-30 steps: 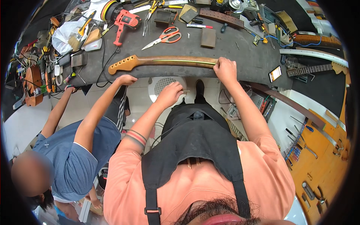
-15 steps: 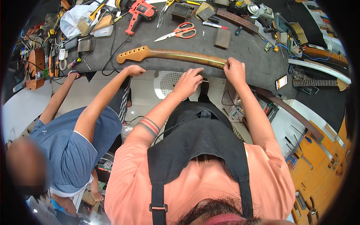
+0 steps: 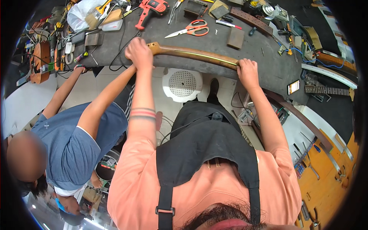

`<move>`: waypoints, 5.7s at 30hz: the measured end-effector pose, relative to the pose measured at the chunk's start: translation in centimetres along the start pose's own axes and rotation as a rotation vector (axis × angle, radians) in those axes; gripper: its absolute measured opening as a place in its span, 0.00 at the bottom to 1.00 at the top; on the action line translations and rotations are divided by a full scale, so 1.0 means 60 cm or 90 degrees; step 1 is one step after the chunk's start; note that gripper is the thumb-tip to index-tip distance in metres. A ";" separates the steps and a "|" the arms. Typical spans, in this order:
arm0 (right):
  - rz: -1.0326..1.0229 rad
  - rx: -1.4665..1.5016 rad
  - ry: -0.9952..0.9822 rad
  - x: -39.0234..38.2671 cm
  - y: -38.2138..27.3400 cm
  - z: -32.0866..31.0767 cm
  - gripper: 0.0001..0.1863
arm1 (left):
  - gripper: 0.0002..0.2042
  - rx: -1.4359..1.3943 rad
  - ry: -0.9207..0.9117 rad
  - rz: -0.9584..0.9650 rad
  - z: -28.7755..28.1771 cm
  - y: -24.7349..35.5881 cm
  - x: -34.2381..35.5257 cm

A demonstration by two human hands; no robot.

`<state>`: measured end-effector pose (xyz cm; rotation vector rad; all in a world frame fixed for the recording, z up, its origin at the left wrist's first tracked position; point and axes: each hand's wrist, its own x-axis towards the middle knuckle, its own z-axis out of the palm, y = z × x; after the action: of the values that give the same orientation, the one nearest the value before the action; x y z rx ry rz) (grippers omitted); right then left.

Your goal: The person sands a small area on the guitar neck with a sanding block and then applies glue from a small bottle into a slot on the neck. The task involves precise hand movements to prepare and treat a specific part of the instrument.

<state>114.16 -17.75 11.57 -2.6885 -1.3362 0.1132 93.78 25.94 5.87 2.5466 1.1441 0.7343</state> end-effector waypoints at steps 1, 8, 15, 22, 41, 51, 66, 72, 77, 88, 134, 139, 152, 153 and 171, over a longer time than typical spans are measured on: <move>-0.001 -0.002 -0.006 0.002 0.002 -0.002 0.08 | 0.08 0.051 -0.039 -0.005 0.000 -0.029 0.023; -0.003 0.018 -0.045 0.001 0.014 -0.008 0.08 | 0.11 0.047 -0.233 0.034 0.006 -0.063 0.062; -0.082 0.078 -0.039 0.031 0.001 -0.005 0.08 | 0.13 -0.046 -0.246 0.005 0.011 -0.036 0.066; -0.148 0.156 -0.096 0.091 -0.038 0.017 0.08 | 0.13 -0.015 -0.330 0.003 0.001 -0.024 0.089; 0.025 0.323 0.030 0.105 -0.099 0.085 0.08 | 0.11 0.025 -0.209 0.026 0.014 -0.008 0.071; -0.116 0.281 0.105 0.097 -0.089 0.081 0.09 | 0.15 0.155 -0.240 0.015 0.027 -0.043 0.078; -0.129 0.213 0.119 0.066 -0.061 0.071 0.12 | 0.16 0.202 -0.317 0.011 0.025 -0.062 0.107; -0.075 0.348 0.051 0.058 -0.042 0.056 0.07 | 0.14 0.204 -0.282 0.000 0.017 -0.085 0.118; -0.101 0.361 0.061 0.069 -0.047 0.063 0.08 | 0.14 0.206 -0.254 -0.011 0.018 -0.078 0.121; 0.158 0.182 0.091 -0.087 0.069 -0.024 0.13 | 0.08 -0.054 0.101 -0.003 -0.048 0.112 -0.030; 0.020 1.161 -0.255 -0.194 0.065 -0.309 0.11 | 0.06 -0.567 -0.196 0.094 -0.336 0.700 -0.327; 0.003 1.214 -0.264 -0.196 0.065 -0.314 0.10 | 0.06 -0.553 -0.169 0.166 -0.336 0.698 -0.325; 0.103 1.077 -0.225 -0.204 0.081 -0.298 0.10 | 0.04 -0.530 -0.296 0.086 -0.313 0.667 -0.327; 0.118 1.085 -0.237 -0.206 0.084 -0.291 0.10 | 0.04 -0.538 -0.353 0.043 -0.314 0.663 -0.333; 0.186 1.143 -0.255 -0.185 0.113 -0.139 0.12 | 0.09 -0.311 -0.423 0.071 -0.225 0.626 -0.376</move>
<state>113.86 -31.37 18.81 -1.2016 -0.3068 1.2006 97.19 -15.43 25.34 2.1716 0.5255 0.1198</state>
